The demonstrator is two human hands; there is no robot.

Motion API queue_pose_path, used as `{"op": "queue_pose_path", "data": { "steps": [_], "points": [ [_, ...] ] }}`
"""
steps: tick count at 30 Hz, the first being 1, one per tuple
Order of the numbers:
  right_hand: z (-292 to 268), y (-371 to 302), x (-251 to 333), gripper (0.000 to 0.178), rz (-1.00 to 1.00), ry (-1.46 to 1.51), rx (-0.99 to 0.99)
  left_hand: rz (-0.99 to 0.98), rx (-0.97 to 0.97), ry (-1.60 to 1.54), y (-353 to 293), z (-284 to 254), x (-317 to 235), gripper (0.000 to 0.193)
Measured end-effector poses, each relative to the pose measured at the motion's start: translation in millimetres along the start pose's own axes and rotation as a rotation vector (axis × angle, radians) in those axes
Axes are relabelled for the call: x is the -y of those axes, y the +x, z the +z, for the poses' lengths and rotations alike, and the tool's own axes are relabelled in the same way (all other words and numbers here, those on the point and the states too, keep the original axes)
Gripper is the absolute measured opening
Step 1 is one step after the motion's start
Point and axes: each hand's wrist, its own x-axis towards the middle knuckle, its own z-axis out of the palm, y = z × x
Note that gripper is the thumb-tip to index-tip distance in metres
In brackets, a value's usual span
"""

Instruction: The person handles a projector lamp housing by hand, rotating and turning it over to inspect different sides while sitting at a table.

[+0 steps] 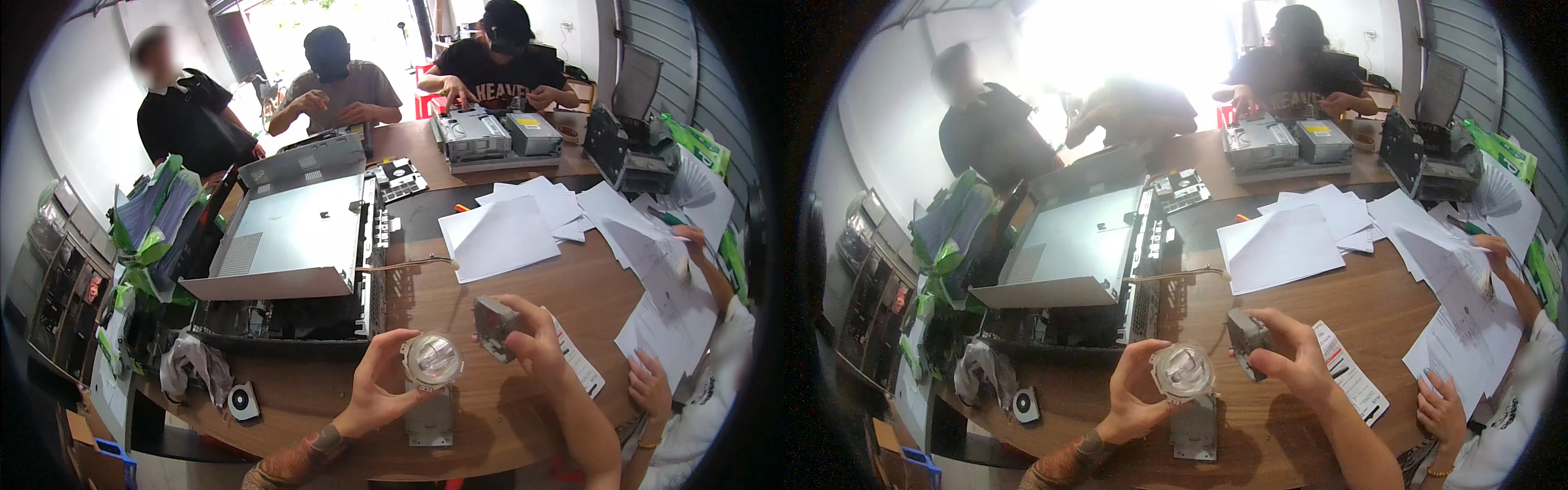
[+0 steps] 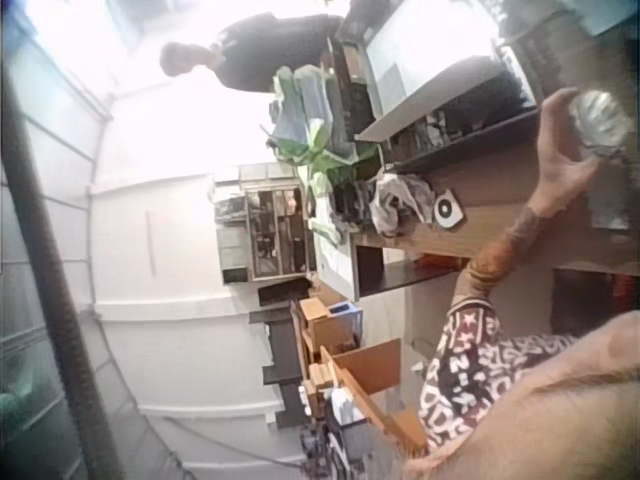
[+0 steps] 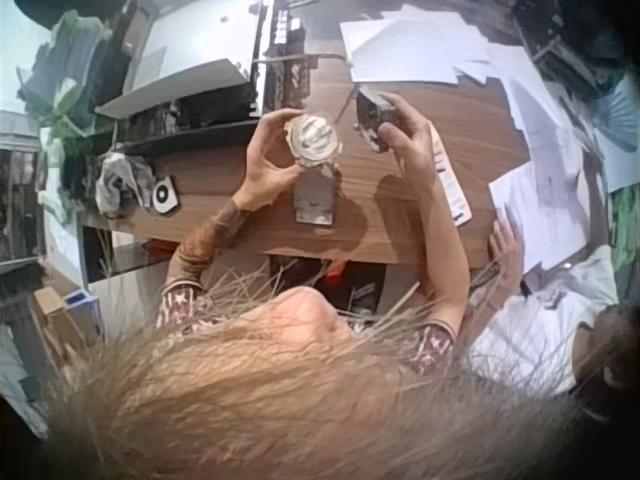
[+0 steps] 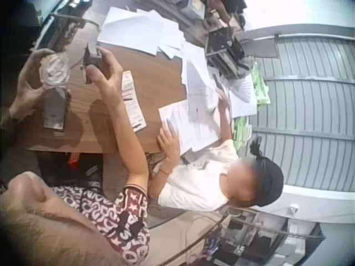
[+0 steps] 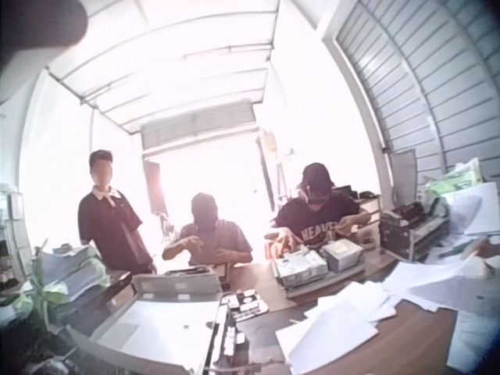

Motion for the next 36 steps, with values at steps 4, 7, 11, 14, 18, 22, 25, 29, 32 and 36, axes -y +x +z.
{"op": "queue_pose_path", "data": {
  "steps": [4, 7, 11, 14, 18, 22, 25, 29, 32, 36],
  "points": [
    [-3.7, -1.2, -0.9, 0.065, 0.042, 0.053, 0.091, 0.073, 0.009, -0.019, -1.9, -1.0, 3.1, 0.074],
    [-5.2, -3.6, -3.9, 0.062, 0.074, 0.101, 0.124, 0.081, 0.018, 0.163, -1.1, -2.4, -5.5, 0.082],
    [-1.6, -5.0, -5.0, 0.06, 0.092, 0.158, 0.126, 0.077, 0.04, -0.045, 4.3, 5.7, -12.3, 0.082],
    [-5.2, -5.8, -8.3, 0.071, 0.11, 0.064, 0.129, 0.062, 0.105, 0.021, 4.7, 3.4, -10.5, 0.082],
    [0.2, -5.3, -7.2, 0.071, 0.082, 0.054, 0.125, 0.024, 0.122, -0.051, 3.2, 2.1, -12.1, 0.074],
    [2.4, -4.0, -3.4, 0.071, 0.088, 0.007, 0.141, 0.038, 0.1, -0.131, 3.7, 2.5, -5.8, 0.074],
    [4.7, -4.9, -0.3, 0.062, 0.085, 0.005, 0.138, 0.054, 0.116, -0.138, 3.3, 1.7, -2.9, 0.077],
    [7.2, -8.5, 4.8, 0.052, 0.095, -0.031, 0.131, 0.074, 0.122, -0.113, -1.0, 3.6, -5.2, 0.078],
    [6.5, -8.8, 8.6, 0.053, 0.102, -0.086, 0.144, 0.059, 0.124, -0.159, -2.8, 3.3, 2.4, 0.078],
    [8.3, -11.1, 12.0, 0.054, 0.093, -0.085, 0.161, 0.065, 0.091, -0.14, -6.3, 3.8, 2.9, 0.078]
  ]
}}
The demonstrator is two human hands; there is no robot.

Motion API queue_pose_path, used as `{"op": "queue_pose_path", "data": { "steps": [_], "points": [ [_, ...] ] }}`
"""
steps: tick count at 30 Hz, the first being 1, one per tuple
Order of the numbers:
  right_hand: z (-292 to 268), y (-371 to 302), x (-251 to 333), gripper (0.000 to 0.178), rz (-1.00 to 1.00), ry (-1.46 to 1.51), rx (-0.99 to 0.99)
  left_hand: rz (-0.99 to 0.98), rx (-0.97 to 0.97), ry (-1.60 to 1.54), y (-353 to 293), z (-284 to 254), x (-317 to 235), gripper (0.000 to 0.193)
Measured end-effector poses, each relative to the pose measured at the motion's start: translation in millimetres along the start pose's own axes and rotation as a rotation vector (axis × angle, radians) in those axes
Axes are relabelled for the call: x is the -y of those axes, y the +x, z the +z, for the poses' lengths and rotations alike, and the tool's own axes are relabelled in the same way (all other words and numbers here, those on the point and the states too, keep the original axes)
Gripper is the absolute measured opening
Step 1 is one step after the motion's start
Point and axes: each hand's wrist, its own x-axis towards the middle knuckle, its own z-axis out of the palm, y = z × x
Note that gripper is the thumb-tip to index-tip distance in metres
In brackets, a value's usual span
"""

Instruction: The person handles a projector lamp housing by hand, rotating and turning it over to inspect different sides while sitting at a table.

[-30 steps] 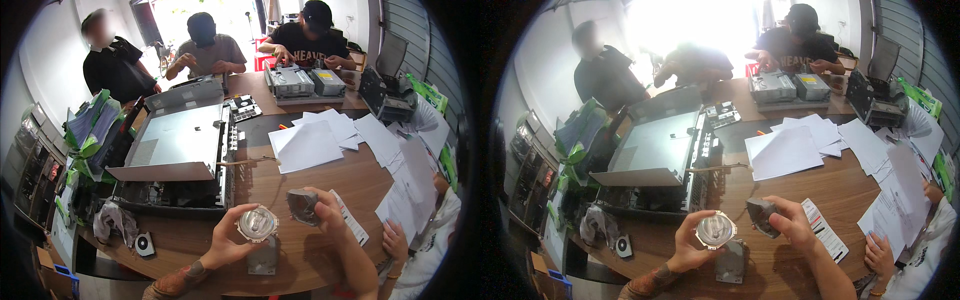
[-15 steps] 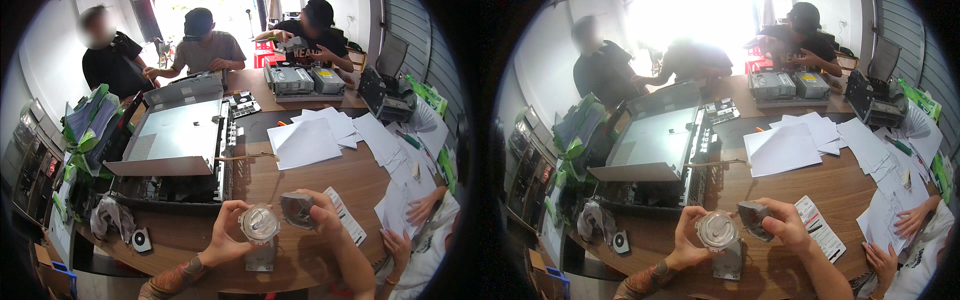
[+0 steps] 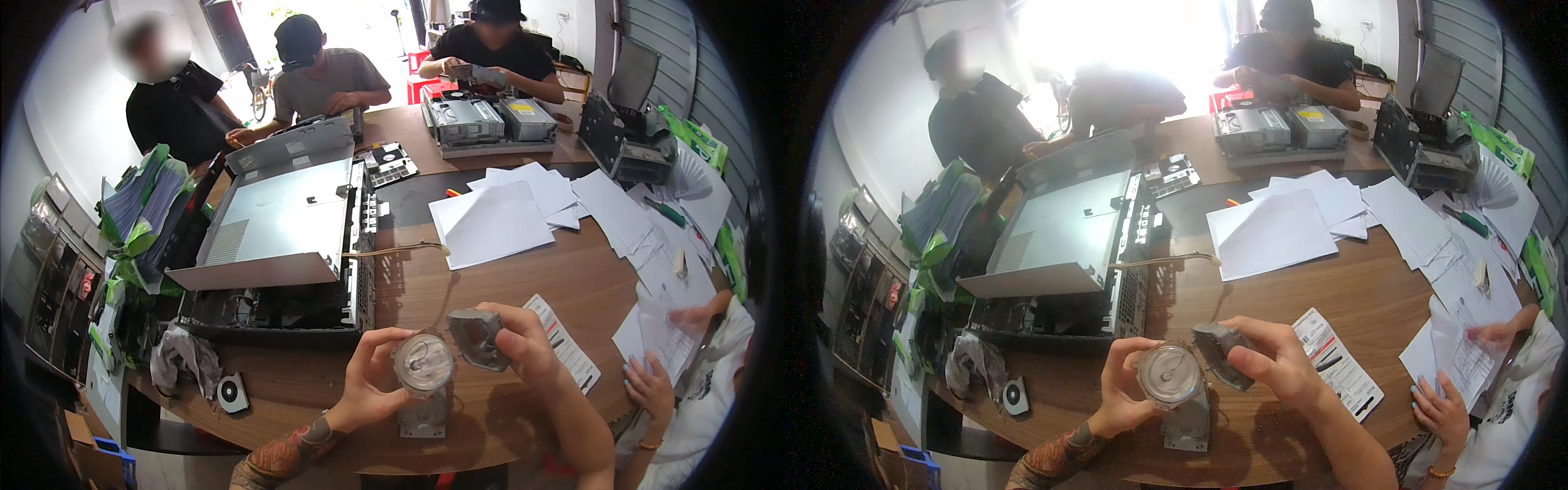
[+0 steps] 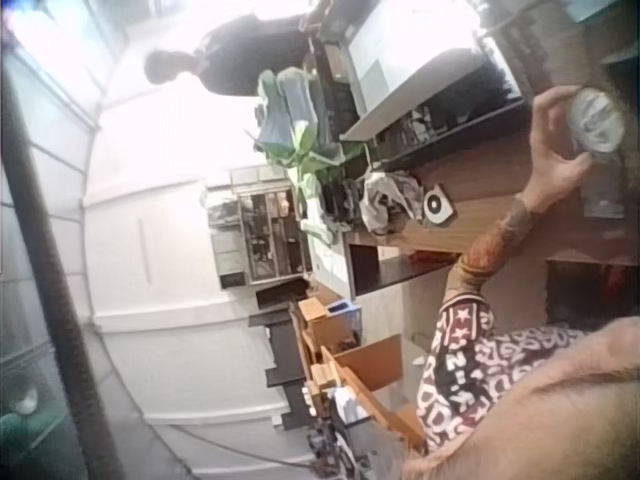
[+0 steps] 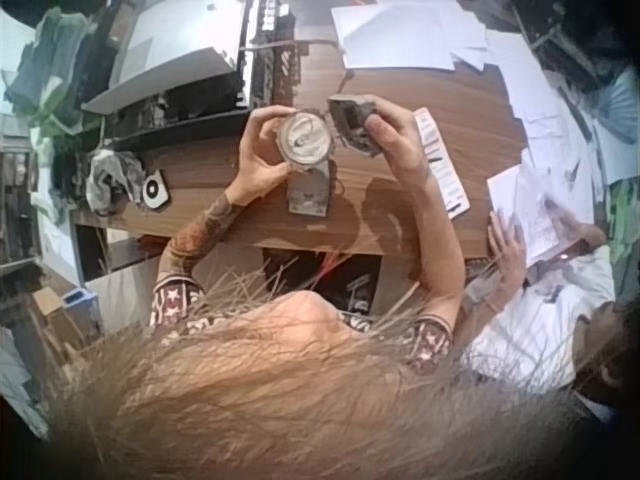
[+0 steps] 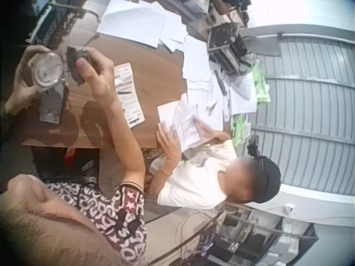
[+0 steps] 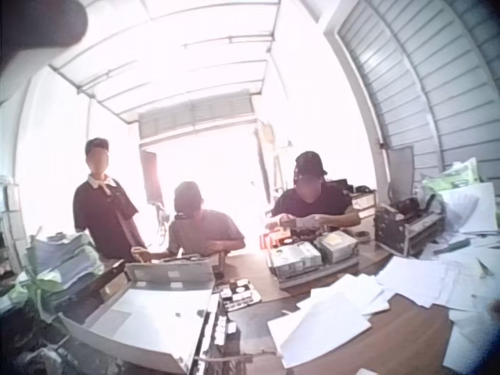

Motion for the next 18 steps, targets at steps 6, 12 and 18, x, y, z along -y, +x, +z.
{"op": "queue_pose_path", "data": {
  "steps": [6, 12, 18],
  "points": [
    [1.1, 1.1, 1.7, 0.05, 0.031, 0.087, 0.011, 0.012, 0.004, -0.005, 2.3, -1.4, 2.7, 0.08],
    [0.5, 4.7, 1.7, 0.046, 0.0, 0.052, 0.056, 0.003, 0.013, -0.033, 2.1, -1.5, -0.2, 0.081],
    [-1.6, 2.2, -3.4, 0.053, 0.013, 0.115, 0.055, -0.048, 0.061, -0.031, 0.8, -3.1, -5.3, 0.085]
  ]
}}
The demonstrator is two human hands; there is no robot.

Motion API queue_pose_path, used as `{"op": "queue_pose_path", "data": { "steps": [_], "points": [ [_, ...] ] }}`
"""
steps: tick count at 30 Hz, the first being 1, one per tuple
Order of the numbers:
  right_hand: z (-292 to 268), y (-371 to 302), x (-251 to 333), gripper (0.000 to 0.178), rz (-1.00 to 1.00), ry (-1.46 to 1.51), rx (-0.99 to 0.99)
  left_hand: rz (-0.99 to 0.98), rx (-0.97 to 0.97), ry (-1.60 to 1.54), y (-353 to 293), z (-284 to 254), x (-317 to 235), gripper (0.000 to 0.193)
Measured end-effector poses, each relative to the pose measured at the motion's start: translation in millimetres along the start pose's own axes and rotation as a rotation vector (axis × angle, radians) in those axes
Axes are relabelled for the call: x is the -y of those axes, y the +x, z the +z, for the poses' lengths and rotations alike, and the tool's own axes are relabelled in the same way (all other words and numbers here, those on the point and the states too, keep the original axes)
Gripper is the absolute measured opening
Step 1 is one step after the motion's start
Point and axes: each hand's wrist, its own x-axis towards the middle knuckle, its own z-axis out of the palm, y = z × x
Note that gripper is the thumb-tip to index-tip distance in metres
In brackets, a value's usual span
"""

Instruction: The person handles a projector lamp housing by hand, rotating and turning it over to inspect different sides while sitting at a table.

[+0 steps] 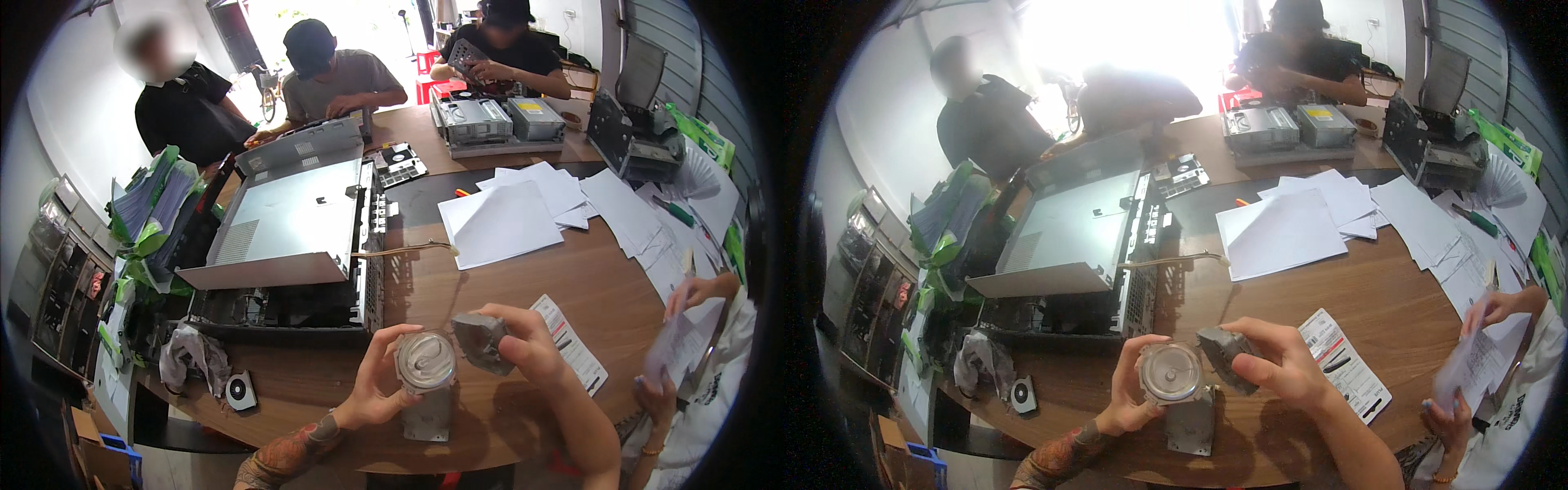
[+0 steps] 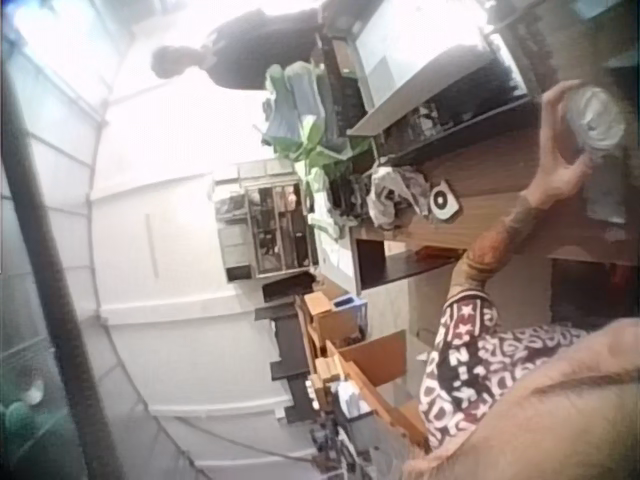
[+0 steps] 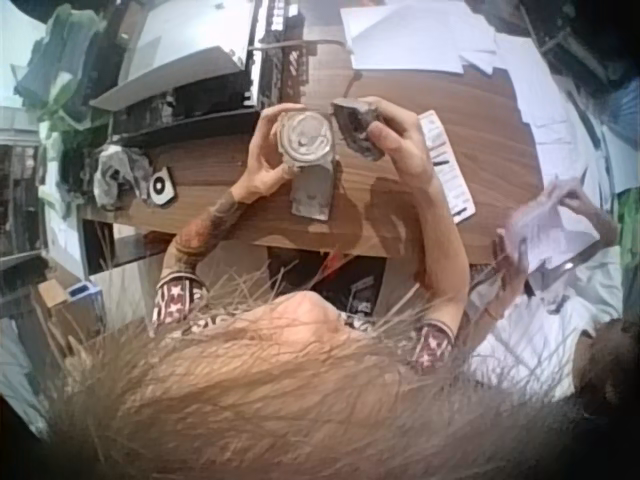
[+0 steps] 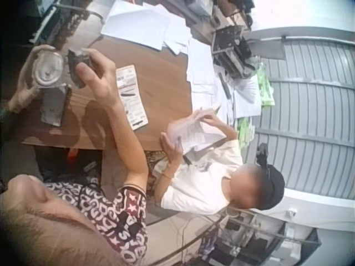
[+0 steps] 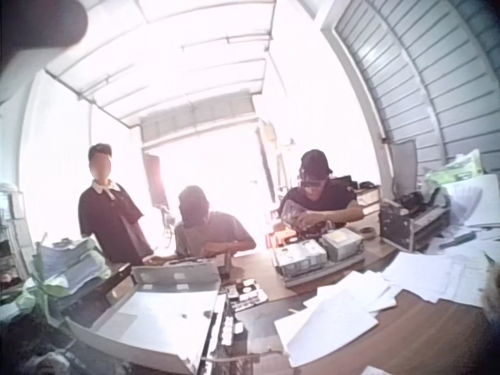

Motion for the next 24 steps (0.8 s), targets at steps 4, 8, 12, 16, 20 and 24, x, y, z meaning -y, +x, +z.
{"op": "queue_pose_path", "data": {
  "steps": [4, 8, 12, 16, 20, 24],
  "points": [
    [-0.3, -0.1, -0.6, 0.058, -0.033, -0.009, 0.014, -0.041, 0.007, -0.023, 0.7, 0.2, -2.8, 0.087],
    [2.6, 3.1, -2.1, 0.075, -0.039, -0.06, -0.051, -0.028, -0.023, -0.016, 1.7, -0.1, -2.0, 0.087],
    [-1.0, 2.9, -3.4, 0.074, -0.014, -0.071, -0.074, -0.079, -0.024, -0.033, 2.1, -1.4, -4.9, 0.088],
    [-4.0, 3.5, -4.0, 0.074, -0.003, -0.046, -0.07, -0.08, -0.043, -0.036, 0.8, -2.8, -3.0, 0.09],
    [-7.7, 2.3, -7.4, 0.075, 0.013, -0.007, -0.063, -0.077, -0.023, -0.09, 1.6, 0.3, -3.3, 0.086],
    [-6.8, 2.5, -8.6, 0.076, 0.016, 0.03, -0.082, -0.07, -0.04, -0.122, -1.1, -2.1, -1.5, 0.08]
  ]
}}
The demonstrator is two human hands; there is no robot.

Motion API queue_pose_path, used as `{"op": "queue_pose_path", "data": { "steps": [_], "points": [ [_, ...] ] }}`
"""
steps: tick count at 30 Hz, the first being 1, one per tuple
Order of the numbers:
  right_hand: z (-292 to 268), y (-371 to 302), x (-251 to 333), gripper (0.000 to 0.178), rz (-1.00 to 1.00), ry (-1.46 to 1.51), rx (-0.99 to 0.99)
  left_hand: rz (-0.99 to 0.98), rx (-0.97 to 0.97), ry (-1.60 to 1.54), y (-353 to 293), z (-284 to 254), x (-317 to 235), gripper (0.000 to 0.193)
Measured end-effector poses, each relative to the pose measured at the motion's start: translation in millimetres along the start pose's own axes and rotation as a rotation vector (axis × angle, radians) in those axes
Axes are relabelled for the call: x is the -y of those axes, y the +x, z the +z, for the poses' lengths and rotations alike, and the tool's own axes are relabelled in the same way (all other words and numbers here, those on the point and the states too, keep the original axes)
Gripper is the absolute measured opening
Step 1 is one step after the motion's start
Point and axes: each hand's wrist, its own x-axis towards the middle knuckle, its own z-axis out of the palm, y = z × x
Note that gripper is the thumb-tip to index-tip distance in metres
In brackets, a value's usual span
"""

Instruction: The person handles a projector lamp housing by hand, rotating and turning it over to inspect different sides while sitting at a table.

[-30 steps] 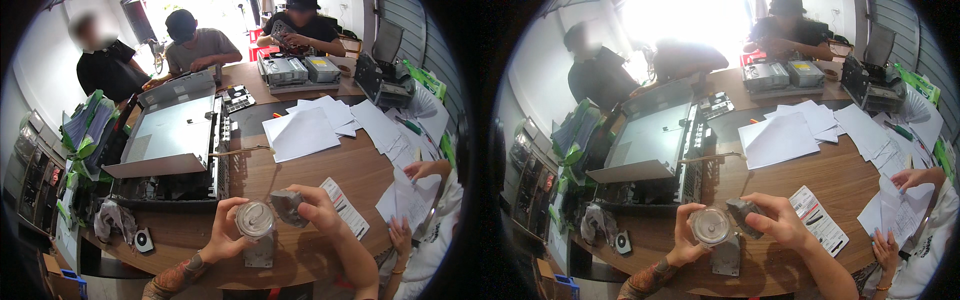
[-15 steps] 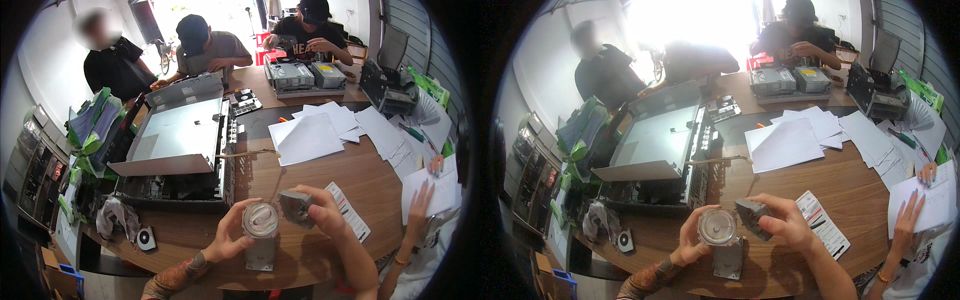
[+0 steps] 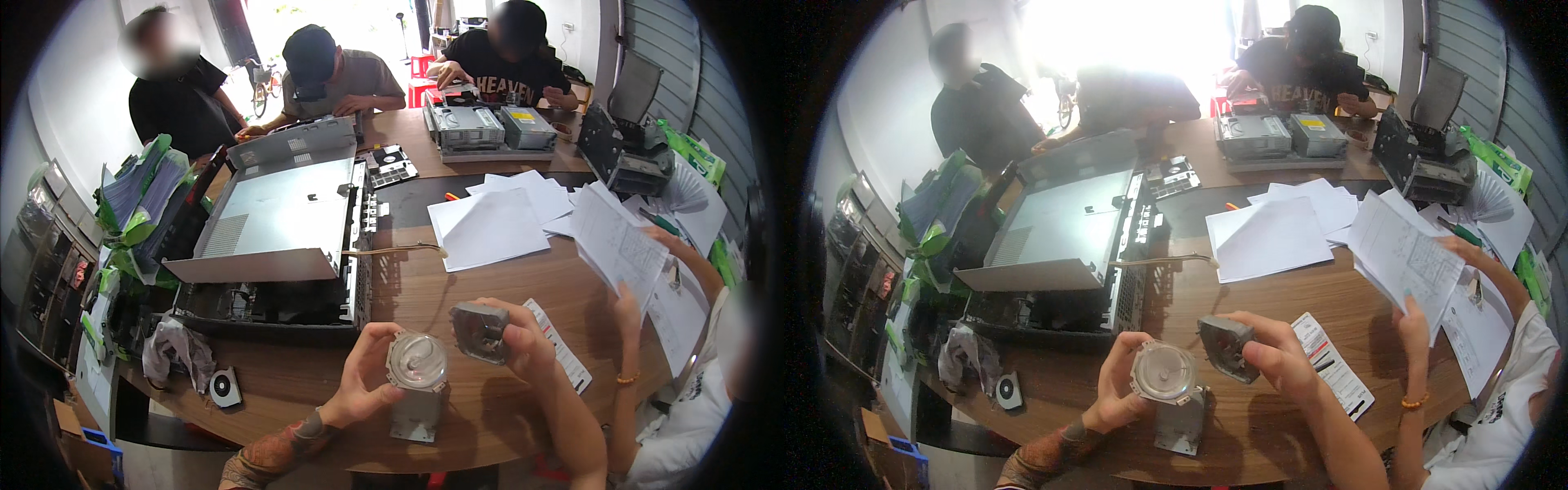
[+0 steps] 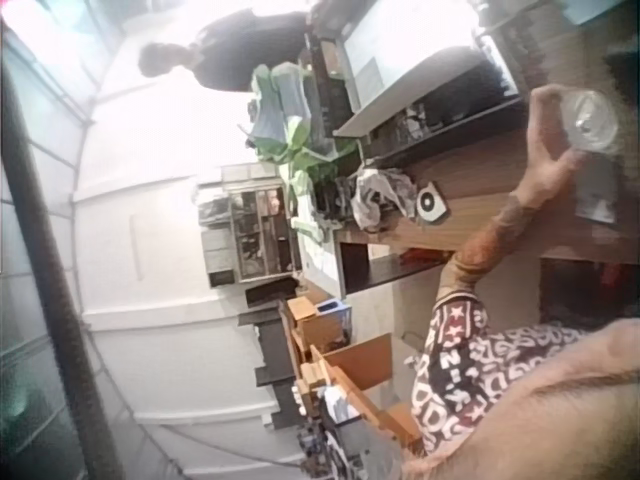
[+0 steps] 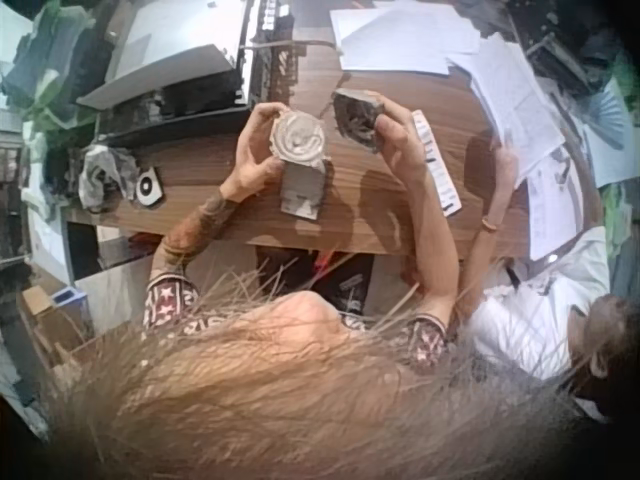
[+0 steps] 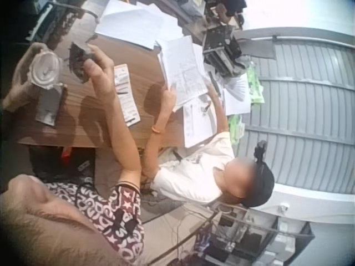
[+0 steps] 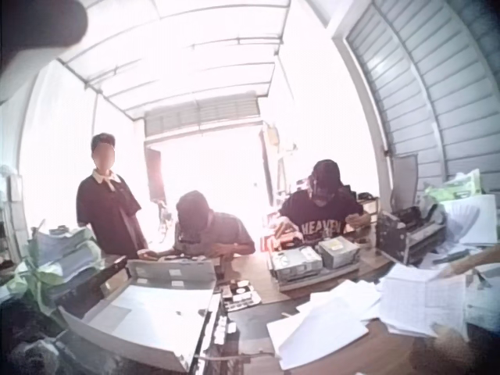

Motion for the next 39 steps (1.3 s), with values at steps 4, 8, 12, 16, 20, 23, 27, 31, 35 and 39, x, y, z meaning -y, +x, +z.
{"op": "queue_pose_path", "data": {
  "steps": [4, 8, 12, 16, 20, 23, 27, 31, 35, 39],
  "points": [
    [-1.2, -1.5, 1.5, 0.075, -0.002, 0.051, -0.026, 0.004, -0.015, -0.022, 2.2, -1.4, 1.8, 0.079],
    [-1.4, -0.2, 4.9, 0.075, 0.01, 0.098, -0.041, 0.017, -0.007, -0.051, 3.2, -3.6, 4.5, 0.08],
    [-4.4, -0.8, 5.2, 0.076, -0.006, 0.117, -0.021, -0.013, -0.004, -0.08, 4.7, -1.1, -0.4, 0.079],
    [0.1, 0.0, 4.4, 0.074, -0.017, 0.188, -0.088, -0.04, -0.015, -0.078, 3.4, -3.6, 0.1, 0.079],
    [2.0, -2.2, 5.2, 0.073, -0.023, 0.205, -0.106, -0.028, -0.014, -0.084, 2.1, -2.8, 0.7, 0.08],
    [2.7, -1.5, 6.0, 0.073, -0.018, 0.196, -0.107, -0.008, -0.02, -0.05, 2.7, -0.4, 0.3, 0.079],
    [2.6, -1.7, 4.5, 0.074, -0.018, 0.221, -0.11, -0.009, -0.01, -0.082, 2.5, 1.1, -0.1, 0.079],
    [2.2, 1.8, 4.2, 0.077, -0.011, 0.212, -0.123, -0.004, -0.009, -0.091, 4.9, -1.0, 1.0, 0.079],
    [5.6, -1.1, 10.0, 0.081, -0.004, 0.182, -0.118, 0.001, 0.002, -0.069, 4.3, 1.3, -3.0, 0.077],
    [5.4, 2.4, 12.5, 0.083, 0.016, 0.154, -0.12, 0.003, 0.003, -0.077, 5.0, -1.2, -3.1, 0.077]
  ]
}}
